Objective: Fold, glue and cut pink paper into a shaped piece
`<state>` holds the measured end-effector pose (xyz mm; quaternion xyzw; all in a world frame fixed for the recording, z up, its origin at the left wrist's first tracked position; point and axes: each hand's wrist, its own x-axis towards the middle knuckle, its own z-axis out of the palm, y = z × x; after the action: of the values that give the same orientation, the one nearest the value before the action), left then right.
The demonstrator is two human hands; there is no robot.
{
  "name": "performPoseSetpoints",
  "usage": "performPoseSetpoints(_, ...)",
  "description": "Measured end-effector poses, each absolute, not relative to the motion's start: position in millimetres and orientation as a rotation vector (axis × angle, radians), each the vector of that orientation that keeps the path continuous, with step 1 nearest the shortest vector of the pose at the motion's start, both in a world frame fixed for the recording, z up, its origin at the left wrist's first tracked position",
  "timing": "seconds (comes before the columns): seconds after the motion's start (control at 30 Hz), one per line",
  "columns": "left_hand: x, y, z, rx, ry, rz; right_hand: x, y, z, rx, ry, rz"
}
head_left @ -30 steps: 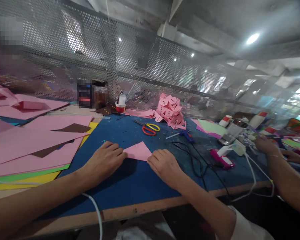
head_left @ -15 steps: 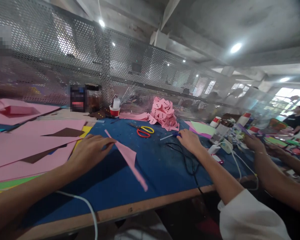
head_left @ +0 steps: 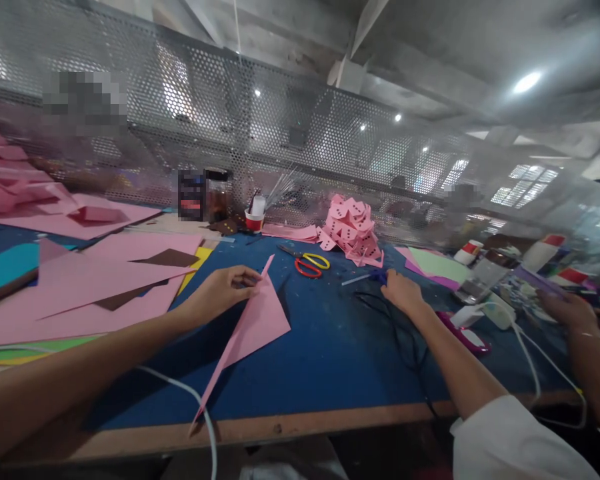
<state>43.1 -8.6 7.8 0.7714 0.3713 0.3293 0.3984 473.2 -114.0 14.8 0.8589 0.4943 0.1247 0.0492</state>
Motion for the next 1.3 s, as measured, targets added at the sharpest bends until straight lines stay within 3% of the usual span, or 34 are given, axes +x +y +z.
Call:
performPoseSetpoints(0.37,55.6,-14.8,3.8,2.206,1.01,0.751,472.0,-128.2,22.9,2.794,1.532,0.476)
performPoseSetpoints(0.5,53.8,-16.1,2.8,2.314,1.03,0.718,459.1,-141.8,40.2,3.037,1.807,0.397)
performPoseSetpoints(0.73,48.7,-21.8,4.0,2.458,1.01,0.705,373.2,-140.3,58.2,3.065,2.464,-0.577)
performPoseSetpoints(1.03,23.3,-53.7,11.3,2.749,1.035,0.503,303.4,-115.5,40.7,2.511,2.776,-1.739)
performPoseSetpoints(1.3,21.5,-55.1,3.7,2.811,1.014,0.479,290.7,-120.8,17.3,2.482,2.549,-1.701)
